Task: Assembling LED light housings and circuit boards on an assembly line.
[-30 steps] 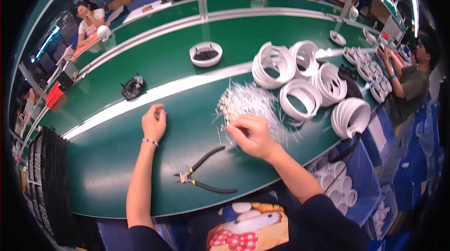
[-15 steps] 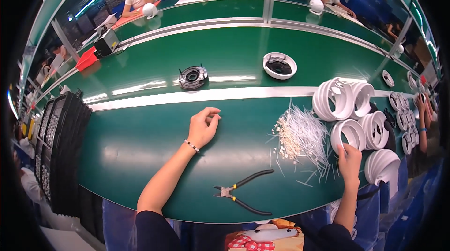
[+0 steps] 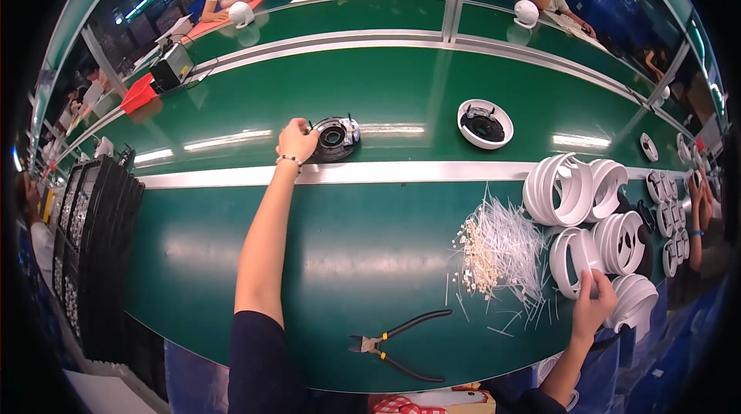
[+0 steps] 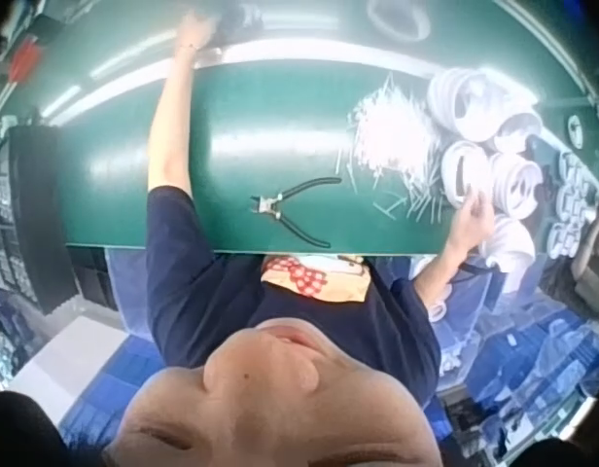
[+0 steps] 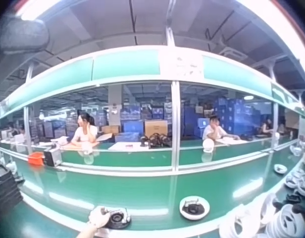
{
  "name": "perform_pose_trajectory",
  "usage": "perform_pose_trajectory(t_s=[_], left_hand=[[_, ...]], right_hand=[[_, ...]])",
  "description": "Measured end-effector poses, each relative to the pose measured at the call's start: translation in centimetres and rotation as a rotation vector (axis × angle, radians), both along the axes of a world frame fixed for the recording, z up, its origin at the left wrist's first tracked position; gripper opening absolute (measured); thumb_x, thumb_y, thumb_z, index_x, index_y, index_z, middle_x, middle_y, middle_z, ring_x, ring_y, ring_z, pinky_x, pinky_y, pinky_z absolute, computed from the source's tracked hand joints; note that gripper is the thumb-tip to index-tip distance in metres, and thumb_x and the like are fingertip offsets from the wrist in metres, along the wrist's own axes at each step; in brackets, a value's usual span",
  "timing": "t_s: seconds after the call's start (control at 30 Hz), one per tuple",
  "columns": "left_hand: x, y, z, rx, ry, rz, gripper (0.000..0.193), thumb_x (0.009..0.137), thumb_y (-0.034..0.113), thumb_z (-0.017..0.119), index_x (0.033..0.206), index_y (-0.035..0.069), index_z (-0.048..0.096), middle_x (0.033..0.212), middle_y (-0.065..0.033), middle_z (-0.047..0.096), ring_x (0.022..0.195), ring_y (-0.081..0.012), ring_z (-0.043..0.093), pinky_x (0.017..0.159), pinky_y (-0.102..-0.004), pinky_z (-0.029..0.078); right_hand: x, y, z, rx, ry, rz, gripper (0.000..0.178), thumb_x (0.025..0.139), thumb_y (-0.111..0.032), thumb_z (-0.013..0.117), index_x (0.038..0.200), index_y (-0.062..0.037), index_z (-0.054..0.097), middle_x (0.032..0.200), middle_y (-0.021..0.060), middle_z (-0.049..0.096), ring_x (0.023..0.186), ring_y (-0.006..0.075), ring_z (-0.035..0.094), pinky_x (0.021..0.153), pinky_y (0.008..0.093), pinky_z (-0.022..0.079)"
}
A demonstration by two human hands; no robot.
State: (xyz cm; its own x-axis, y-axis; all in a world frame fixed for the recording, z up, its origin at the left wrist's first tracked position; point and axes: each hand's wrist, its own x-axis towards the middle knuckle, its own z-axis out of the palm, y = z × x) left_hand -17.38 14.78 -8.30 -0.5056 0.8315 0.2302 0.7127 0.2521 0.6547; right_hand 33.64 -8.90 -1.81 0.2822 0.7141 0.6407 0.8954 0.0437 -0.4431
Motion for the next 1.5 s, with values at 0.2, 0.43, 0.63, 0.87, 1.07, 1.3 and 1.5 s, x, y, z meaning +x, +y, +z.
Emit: perform_pose_trajectory(t_s=[0.2,0.43,0.63,0.87,1.07,1.3,1.5], left_hand=[[1.4,0.0,-0.1,0.161,-0.498,-0.112,0.036,0.071,0.001,0.061,0.106,0.001,0.054,0.095,-0.0088,0.061,0.086,-0.0169,0.059,0.075,-0.0266,0.047],[0.0,-6.2,-2.0,0.405,-0.981,-0.219,0.028,0.080,-0.006,0.049,0.107,-0.002,0.052,0.101,-0.0087,0.056,0.089,-0.0147,0.055,0.076,-0.0258,0.047],[-2.4,-10.3,-0.4,0.556,-1.097,-0.183,0.033,0.082,-0.004,0.047,0.114,-0.001,0.043,0.107,-0.0102,0.054,0.091,-0.0152,0.056,0.073,-0.0262,0.051],[-2.0,-10.3,0.0,0.538,-1.024,-0.184,0.031,0.083,-0.003,0.047,0.114,-0.003,0.043,0.106,-0.0107,0.056,0.091,-0.0140,0.057,0.074,-0.0229,0.048],[-1.9,-9.8,-0.2,0.519,-1.023,-0.178,0.030,0.082,-0.005,0.046,0.112,-0.005,0.044,0.103,-0.0113,0.057,0.092,-0.0133,0.056,0.078,-0.0221,0.046],[-2.1,-9.5,-0.1,0.552,-1.019,-0.136,0.031,0.081,-0.006,0.047,0.112,-0.004,0.044,0.103,-0.0116,0.058,0.093,-0.0141,0.056,0.080,-0.0237,0.045],[-1.5,-10.2,-1.4,0.498,-0.787,0.056,0.030,0.074,0.000,0.056,0.103,0.000,0.049,0.086,-0.0053,0.058,0.079,-0.0110,0.055,0.073,-0.0235,0.045]], right_hand=[[-7.1,1.5,5.5,0.270,-0.226,0.479,0.007,0.067,0.000,0.064,0.071,-0.0022,0.058,0.067,0.0069,0.057,0.062,0.0212,0.055,0.066,0.0369,0.045],[-19.0,6.9,0.1,0.097,-0.143,1.417,0.016,0.067,-0.009,0.068,0.076,-0.0010,0.058,0.068,0.0056,0.055,0.064,0.0223,0.054,0.062,0.0333,0.043],[-22.6,8.5,-2.9,-0.165,-0.225,1.663,0.011,0.071,-0.012,0.064,0.074,-0.0040,0.057,0.063,0.0058,0.055,0.060,0.0230,0.053,0.066,0.0321,0.042],[-23.8,8.1,-1.9,-0.305,-0.499,1.543,0.006,0.068,-0.010,0.057,0.066,-0.0056,0.054,0.061,0.0065,0.054,0.061,0.0239,0.054,0.066,0.0319,0.041],[-23.1,12.2,-0.2,-0.118,-0.893,1.488,0.013,0.065,-0.008,0.053,0.075,-0.0015,0.058,0.094,0.0104,0.057,0.103,0.0285,0.048,0.088,0.0419,0.038],[-25.7,15.0,0.3,-0.250,-0.422,1.086,0.060,0.070,-0.035,0.061,0.115,0.0013,0.044,0.122,0.0211,0.041,0.116,0.0384,0.035,0.091,0.0492,0.034],[-29.3,11.5,-0.6,-0.672,-0.502,1.180,0.119,0.045,-0.062,0.072,0.131,0.0016,0.019,0.131,0.0271,0.023,0.120,0.0453,0.025,0.091,0.0591,0.026]])
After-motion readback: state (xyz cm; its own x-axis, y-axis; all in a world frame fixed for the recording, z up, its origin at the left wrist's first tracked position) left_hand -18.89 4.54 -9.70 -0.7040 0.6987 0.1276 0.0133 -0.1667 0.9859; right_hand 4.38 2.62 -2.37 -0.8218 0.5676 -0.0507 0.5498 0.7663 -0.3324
